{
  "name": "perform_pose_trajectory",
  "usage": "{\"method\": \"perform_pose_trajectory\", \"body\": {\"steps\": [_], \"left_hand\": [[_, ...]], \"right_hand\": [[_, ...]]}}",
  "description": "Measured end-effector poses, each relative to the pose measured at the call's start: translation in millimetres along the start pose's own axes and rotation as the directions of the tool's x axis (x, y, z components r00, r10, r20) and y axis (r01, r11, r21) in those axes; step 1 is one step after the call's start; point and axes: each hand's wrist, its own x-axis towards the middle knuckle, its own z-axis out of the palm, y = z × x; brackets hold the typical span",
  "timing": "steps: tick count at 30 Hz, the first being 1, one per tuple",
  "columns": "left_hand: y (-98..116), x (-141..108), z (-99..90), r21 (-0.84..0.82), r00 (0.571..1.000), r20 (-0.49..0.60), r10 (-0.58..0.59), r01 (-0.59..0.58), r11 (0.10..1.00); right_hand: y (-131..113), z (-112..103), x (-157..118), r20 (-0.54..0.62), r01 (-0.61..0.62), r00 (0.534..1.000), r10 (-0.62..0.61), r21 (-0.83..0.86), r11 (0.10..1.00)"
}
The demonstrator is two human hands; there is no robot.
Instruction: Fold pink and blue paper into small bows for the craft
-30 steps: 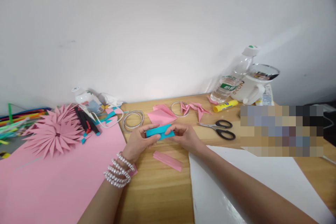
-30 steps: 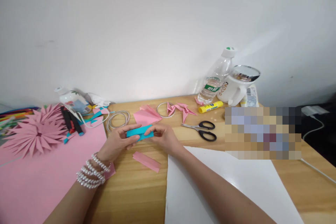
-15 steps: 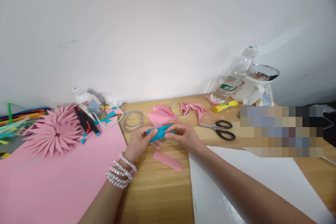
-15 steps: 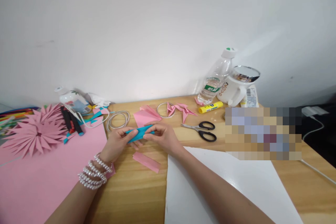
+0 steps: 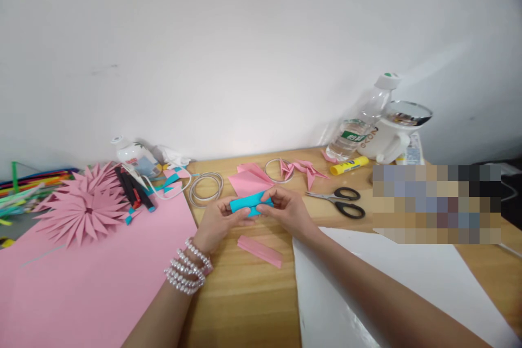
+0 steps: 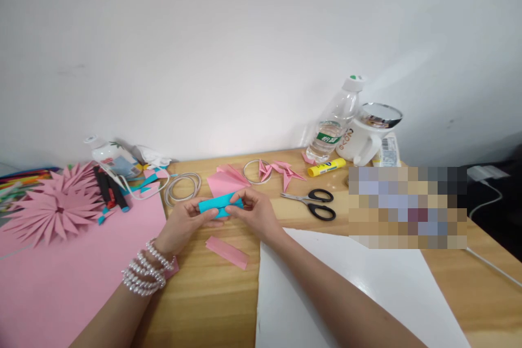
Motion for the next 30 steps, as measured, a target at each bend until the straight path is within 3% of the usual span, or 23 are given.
{"method": "perform_pose_trajectory", "body": {"steps": [5,12,23,30], "left_hand": [[-3.0,1.5,-1.4,-0.047,1.000,-0.024,0.017,-0.018,0.999],[-4.6,2.2,-0.9,-0.074,0.996,-0.092,0.021,-0.028,0.997],[1.8,-1.2,5.0,-0.166,0.998,0.042,-0.043,0.049,0.985],[-0.8,-0.6,3.7,-0.176,0.999,0.030,-0.032,0.037,0.984]], "right_hand": [[-0.4,0.3,-0.7,0.027,0.030,0.999,-0.029,-0.059,0.998],[1.5,1.1,-0.7,-0.031,0.019,0.999,-0.022,-0.076,0.997],[3.6,-0.5,-0.8,-0.070,0.045,0.996,-0.055,-0.134,0.990],[-0.8,2.2,-1.5,-0.002,0.077,0.997,-0.078,-0.164,0.983]]}}
